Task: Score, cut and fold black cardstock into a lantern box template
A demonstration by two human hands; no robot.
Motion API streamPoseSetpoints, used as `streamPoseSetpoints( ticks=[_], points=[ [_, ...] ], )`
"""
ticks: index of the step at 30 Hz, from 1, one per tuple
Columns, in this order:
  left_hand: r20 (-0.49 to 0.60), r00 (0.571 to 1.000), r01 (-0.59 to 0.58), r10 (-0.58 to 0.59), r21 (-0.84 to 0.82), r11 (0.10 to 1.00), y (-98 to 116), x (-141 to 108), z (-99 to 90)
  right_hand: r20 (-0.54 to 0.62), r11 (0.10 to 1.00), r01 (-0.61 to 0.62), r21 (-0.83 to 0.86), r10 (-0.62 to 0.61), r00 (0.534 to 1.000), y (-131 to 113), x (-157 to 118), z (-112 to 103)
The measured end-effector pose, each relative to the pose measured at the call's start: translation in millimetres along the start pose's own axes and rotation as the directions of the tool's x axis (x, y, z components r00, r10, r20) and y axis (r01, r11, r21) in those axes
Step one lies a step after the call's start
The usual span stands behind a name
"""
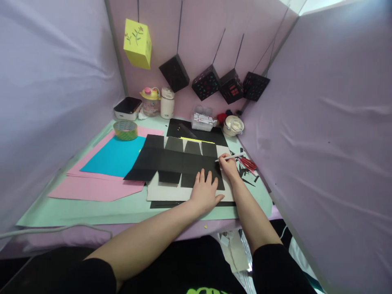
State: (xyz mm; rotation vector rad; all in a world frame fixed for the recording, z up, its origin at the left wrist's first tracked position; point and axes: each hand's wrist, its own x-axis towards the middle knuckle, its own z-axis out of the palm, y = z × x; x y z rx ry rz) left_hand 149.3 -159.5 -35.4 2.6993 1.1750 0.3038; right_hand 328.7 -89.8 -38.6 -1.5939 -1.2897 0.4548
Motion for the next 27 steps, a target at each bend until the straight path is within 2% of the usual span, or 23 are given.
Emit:
streamPoseSetpoints(
  ticks=[7, 14, 27],
  points=[
    [0.006, 1.000, -0.002, 0.002, -0.007, 1.000, 0.4, -0.1, -1.9, 0.008, 1.000, 0.013, -0.022, -0.013, 1.000, -0.1, 0.5, -0.5],
    [-0.006, 1.000, -0.002, 0.003, 0.021, 1.000, 0.9, -0.7, -1.7, -0.090, 0.999, 0.034, -0.039, -0.037, 0.995, -2.1, -2.6, -0.9],
    [-0.010, 1.000, -0.004, 0.005, 0.052, 0.999, 3.4, -2.1, -3.5, -0.024, 1.000, 0.016, -0.006, -0.016, 1.000, -1.5, -1.0, -1.4]
  ],
)
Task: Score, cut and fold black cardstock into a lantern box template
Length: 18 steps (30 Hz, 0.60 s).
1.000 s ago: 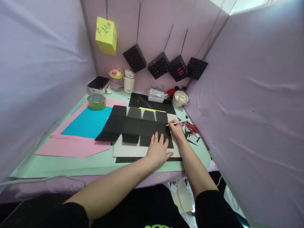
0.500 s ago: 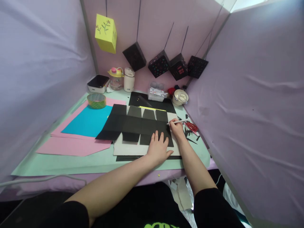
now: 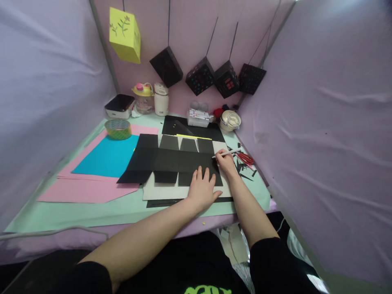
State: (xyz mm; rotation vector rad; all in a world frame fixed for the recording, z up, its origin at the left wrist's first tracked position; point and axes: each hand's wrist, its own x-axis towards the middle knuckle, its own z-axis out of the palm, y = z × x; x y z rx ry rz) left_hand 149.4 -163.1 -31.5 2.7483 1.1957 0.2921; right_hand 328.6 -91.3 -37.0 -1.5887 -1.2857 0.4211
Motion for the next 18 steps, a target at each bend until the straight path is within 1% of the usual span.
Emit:
streamPoseSetpoints(
  ticks=[3, 6, 9, 12, 13, 15, 18],
  points=[
    [0.028, 1.000, 0.000, -0.001, 0.017, 1.000, 0.9, 0.9, -4.5, -0.004, 1.000, -0.005, 0.024, 0.005, 1.000, -0.9, -0.4, -0.4],
    [0.082, 0.997, -0.001, -0.002, 0.046, 0.999, 3.5, 7.4, -16.0, -0.014, 0.999, -0.012, 0.040, 0.013, 1.000, 0.2, 0.9, -0.3],
    [0.157, 0.987, 0.009, -0.016, 0.046, 0.999, 8.6, 21.3, -32.3, -0.023, 0.998, -0.028, 0.049, 0.029, 0.999, 1.7, 3.1, 0.6],
    [0.229, 0.971, 0.052, -0.062, 0.050, 0.997, 13.4, 37.7, -45.4, -0.035, 0.997, -0.049, 0.063, 0.051, 0.998, 0.8, 3.7, 1.4],
    [0.227, 0.972, 0.056, -0.066, 0.054, 0.997, 14.1, 42.3, -47.6, -0.043, 0.996, -0.055, 0.068, 0.058, 0.997, -0.2, 3.4, 1.2],
    [0.189, 0.981, 0.041, -0.051, 0.058, 0.997, 12.9, 49.3, -47.8, -0.067, 0.995, -0.061, 0.077, 0.066, 0.996, -3.0, 2.7, -0.3],
    [0.111, 0.994, -0.001, -0.005, 0.052, 0.999, 3.8, 53.6, -39.9, -0.092, 0.995, -0.050, 0.082, 0.058, 0.994, -8.0, 3.7, -5.1]
  ],
)
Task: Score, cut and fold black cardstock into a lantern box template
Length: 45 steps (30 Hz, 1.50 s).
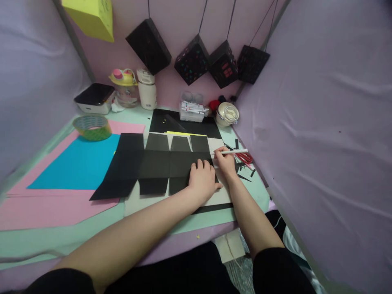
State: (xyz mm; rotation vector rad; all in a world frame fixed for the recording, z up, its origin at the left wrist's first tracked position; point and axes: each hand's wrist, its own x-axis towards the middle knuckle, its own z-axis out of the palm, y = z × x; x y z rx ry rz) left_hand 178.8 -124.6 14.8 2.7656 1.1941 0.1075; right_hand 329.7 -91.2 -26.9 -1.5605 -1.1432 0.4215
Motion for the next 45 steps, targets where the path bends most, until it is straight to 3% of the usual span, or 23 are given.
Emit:
streamPoseSetpoints(
  ticks=[2, 8, 15, 22, 29, 45],
  points=[
    [-0.033, 0.999, -0.011, 0.011, -0.008, 1.000, -8.8, 0.6, 8.0, 0.036, 1.000, 0.004, 0.001, -0.004, 0.999, -4.0, 3.7, -3.7],
    [-0.054, 0.998, 0.020, -0.025, -0.090, 0.996, -26.6, -5.4, 28.1, 0.293, 0.996, -0.081, -0.022, 0.084, 0.952, -9.8, 18.1, -8.1],
    [-0.055, 0.998, 0.017, -0.024, -0.126, 0.992, -26.0, -10.2, 44.9, 0.221, 0.999, -0.009, -0.051, 0.020, 0.975, 8.2, 7.0, -3.0],
    [-0.040, 0.999, 0.023, -0.032, -0.201, 0.979, -30.1, -11.0, 40.5, 0.253, 0.997, -0.035, -0.063, 0.050, 0.966, 13.5, 4.3, -6.4],
    [-0.095, 0.995, 0.001, -0.017, -0.160, 0.987, -30.4, -10.4, 42.7, 0.281, 0.995, -0.024, -0.097, 0.051, 0.958, 11.4, 3.0, -5.0],
    [-0.089, 0.996, 0.010, -0.025, -0.163, 0.987, -30.6, -9.8, 41.2, 0.282, 0.993, -0.012, -0.118, 0.045, 0.958, 11.4, 2.5, -5.5]
  ],
)
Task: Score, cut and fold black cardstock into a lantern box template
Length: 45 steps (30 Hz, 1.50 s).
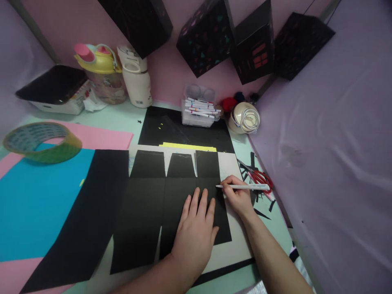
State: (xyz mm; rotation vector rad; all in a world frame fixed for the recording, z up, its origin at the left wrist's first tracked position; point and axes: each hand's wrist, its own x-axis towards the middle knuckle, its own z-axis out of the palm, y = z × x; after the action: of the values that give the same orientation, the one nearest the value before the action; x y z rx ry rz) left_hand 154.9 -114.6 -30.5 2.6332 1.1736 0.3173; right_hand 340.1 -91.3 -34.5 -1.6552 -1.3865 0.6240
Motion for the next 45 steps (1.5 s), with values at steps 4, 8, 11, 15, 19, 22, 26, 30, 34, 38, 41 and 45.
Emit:
streamPoseSetpoints(
  ticks=[4, 8, 11, 15, 19, 22, 26, 30, 34, 38, 41, 45],
  points=[
    [-0.017, 1.000, -0.015, 0.015, 0.017, 1.000, -0.1, -0.3, 1.6, -0.006, 1.000, 0.005, -0.008, -0.005, 1.000, -0.6, -0.1, 0.5],
    [-0.021, 1.000, -0.016, 0.016, 0.018, 1.000, -0.5, -1.4, 2.5, -0.004, 1.000, -0.004, -0.018, 0.004, 1.000, -1.1, -0.2, 0.4],
    [-0.016, 1.000, -0.019, 0.019, 0.020, 1.000, -0.9, -1.8, 2.4, -0.006, 0.999, -0.010, -0.031, 0.010, 1.000, -0.8, 0.0, 0.1],
    [-0.008, 1.000, -0.016, 0.016, 0.015, 1.000, -1.0, -1.5, 2.7, -0.015, 0.999, -0.011, -0.051, 0.011, 1.000, -0.1, -0.1, 0.2],
    [-0.007, 1.000, -0.011, 0.011, 0.010, 1.000, -0.7, -1.0, 3.3, -0.037, 0.997, -0.018, -0.071, 0.016, 0.999, -0.7, -0.2, 0.7],
    [-0.009, 1.000, -0.013, 0.013, 0.008, 1.000, -0.4, -0.7, 2.5, -0.054, 0.997, -0.019, -0.075, 0.015, 0.998, -2.4, 0.1, 1.1],
    [0.001, 1.000, -0.010, 0.010, 0.009, 1.000, -0.1, -0.1, 0.5, -0.064, 0.997, -0.027, -0.078, 0.022, 0.998, -4.5, 0.5, 1.4],
    [0.000, 1.000, -0.007, 0.007, 0.007, 1.000, -0.1, 0.1, 0.0, -0.050, 0.997, -0.026, -0.073, 0.023, 0.999, -4.0, -0.2, 0.7],
    [0.003, 1.000, -0.007, 0.007, 0.011, 1.000, -0.2, -0.5, 0.9, -0.023, 0.998, -0.017, -0.055, 0.016, 1.000, -2.4, -0.8, 0.0],
    [-0.005, 1.000, -0.006, 0.006, 0.009, 1.000, -0.2, -1.3, 2.4, -0.019, 0.999, -0.002, -0.042, 0.001, 1.000, -2.9, -0.5, 0.5],
    [-0.007, 1.000, -0.006, 0.006, 0.006, 1.000, -0.2, -1.6, 3.0, -0.023, 0.999, 0.000, -0.043, -0.001, 1.000, -4.2, -0.7, 0.8],
    [-0.001, 1.000, -0.006, 0.006, 0.006, 1.000, -0.5, -1.6, 2.3, -0.024, 0.999, -0.006, -0.054, 0.005, 1.000, -4.8, -1.6, 1.0]
  ],
)
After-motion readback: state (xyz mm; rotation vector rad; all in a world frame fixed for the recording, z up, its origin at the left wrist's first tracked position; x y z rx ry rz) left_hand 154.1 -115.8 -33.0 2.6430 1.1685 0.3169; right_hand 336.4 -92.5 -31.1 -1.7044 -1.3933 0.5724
